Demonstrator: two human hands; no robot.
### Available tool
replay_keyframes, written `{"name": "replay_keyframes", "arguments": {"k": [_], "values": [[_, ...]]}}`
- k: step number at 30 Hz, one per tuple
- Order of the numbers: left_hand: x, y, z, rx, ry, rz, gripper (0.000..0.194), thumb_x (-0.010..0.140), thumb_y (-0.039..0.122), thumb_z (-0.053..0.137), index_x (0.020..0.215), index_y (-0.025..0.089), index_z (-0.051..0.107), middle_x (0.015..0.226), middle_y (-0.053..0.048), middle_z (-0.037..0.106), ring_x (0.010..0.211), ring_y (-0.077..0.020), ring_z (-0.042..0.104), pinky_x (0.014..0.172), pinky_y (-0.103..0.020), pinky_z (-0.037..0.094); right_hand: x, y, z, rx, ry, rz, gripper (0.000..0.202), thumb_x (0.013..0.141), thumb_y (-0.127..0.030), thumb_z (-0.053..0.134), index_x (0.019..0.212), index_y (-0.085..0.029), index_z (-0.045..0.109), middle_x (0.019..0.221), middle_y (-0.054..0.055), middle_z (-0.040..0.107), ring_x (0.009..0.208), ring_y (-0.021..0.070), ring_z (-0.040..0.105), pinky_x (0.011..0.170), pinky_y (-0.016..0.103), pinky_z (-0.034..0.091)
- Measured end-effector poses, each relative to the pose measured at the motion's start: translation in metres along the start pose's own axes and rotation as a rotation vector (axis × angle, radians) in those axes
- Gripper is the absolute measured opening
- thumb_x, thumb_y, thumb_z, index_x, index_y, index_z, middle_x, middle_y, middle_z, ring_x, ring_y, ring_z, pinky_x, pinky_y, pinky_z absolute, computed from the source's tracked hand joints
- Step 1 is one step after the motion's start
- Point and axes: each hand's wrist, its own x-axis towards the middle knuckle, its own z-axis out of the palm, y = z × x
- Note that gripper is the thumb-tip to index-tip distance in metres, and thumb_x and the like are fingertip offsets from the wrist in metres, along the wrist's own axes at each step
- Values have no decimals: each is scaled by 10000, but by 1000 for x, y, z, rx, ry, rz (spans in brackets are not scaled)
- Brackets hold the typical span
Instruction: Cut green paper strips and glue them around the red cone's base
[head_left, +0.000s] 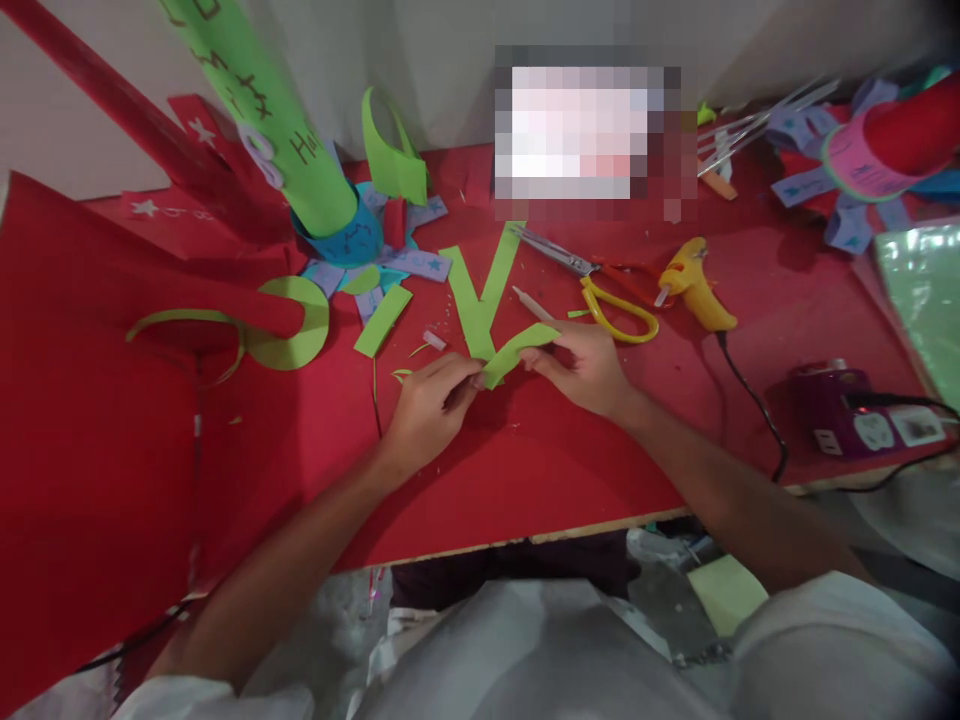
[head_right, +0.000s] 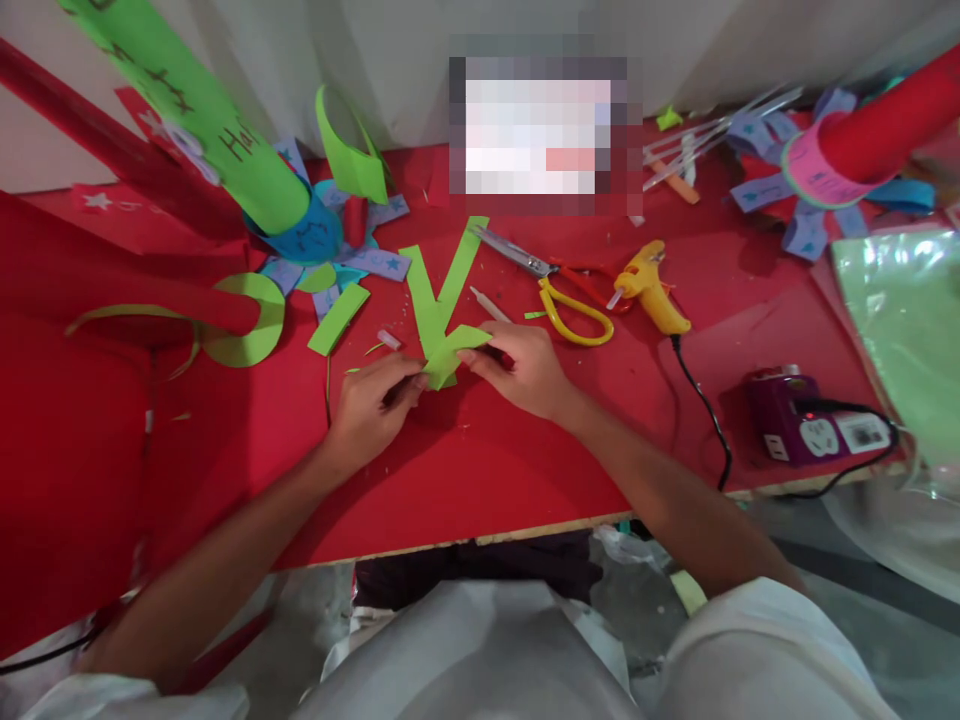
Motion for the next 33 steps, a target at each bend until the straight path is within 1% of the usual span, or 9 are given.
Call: {"name": "replay_keyframes", "arguments": {"k": [4, 8, 14, 20, 24, 26, 28, 31, 33], "values": [[1, -1, 0, -2, -8, -43, 154, 1014, 155, 564, 935, 199, 689, 823, -34, 739, 758, -160, 682, 699, -270, 489, -2, 0, 1, -29, 3, -16, 420, 1013, -527, 668, 711, -236, 678, 677, 10, 689, 591, 160, 596, 582, 307, 425], [1, -1, 2, -6, 6, -23, 151, 1010, 140, 564, 942, 192, 689, 845, -39, 744, 788, -161, 689, 717, -269, 494, -5, 2, 2, -58, 29, -62, 403, 1031, -476, 651, 714, -229, 665, 666, 8, 665, 585, 153, 577, 579, 303, 402], [2, -1, 2, 1, -5, -28, 169, 1020, 140, 535, 923, 183, 667, 831, -37, 722, 773, -153, 669, 729, -269, 494, -6, 5, 4, -90, 47, -106, 418, 1046, -469, 630, 713, -217, 655, 663, 5, 656, 583, 144, 573, 576, 293, 399], [1, -1, 1, -3, 4, -6, 164, 1017, 125, 539, 926, 179, 664, 829, -31, 717, 746, -143, 649, 713, -263, 481, -5, 4, 4, -82, 39, -89, 383, 1035, -443, 649, 726, -217, 663, 669, 4, 673, 589, 147, 598, 580, 288, 425], [2, 1, 2, -2, -8, -30, 81, 1013, 214, 609, 978, 181, 675, 824, -19, 712, 705, -134, 614, 685, -257, 462, -5, 2, 3, -74, 41, -42, 423, 1046, -486, 613, 722, -218, 654, 674, 11, 692, 601, 152, 626, 583, 288, 446], [2, 2, 2, -6, -23, -40, 106, 1001, 276, 653, 961, 179, 672, 788, -5, 682, 671, -126, 579, 655, -251, 439, -5, 1, 3, -66, 42, -47, 415, 1049, -481, 606, 730, -221, 662, 683, 10, 706, 606, 153, 640, 584, 285, 457], [3, 3, 2, -15, -47, -50, 154, 995, 299, 666, 900, 178, 662, 725, 16, 627, 631, -114, 530, 626, -245, 406, -6, 1, 3, -59, 40, -72, 389, 1045, -453, 621, 735, -223, 670, 689, 5, 715, 613, 151, 651, 594, 281, 468], [4, 3, 2, -42, -66, -72, 202, 991, 283, 657, 819, 183, 626, 670, 40, 561, 585, -98, 463, 597, -239, 365, -6, 1, 3, -52, 41, -95, 364, 1040, -417, 643, 734, -223, 676, 693, -2, 722, 616, 146, 657, 604, 278, 475], [4, 4, 2, -66, -51, -80, 217, 980, 265, 658, 789, 185, 591, 664, 49, 534, 578, -91, 440, 592, -236, 354, -7, 1, 3, -44, 44, -93, 346, 1036, -403, 655, 743, -221, 685, 692, -5, 722, 611, 143, 655, 594, 275, 467]]}}
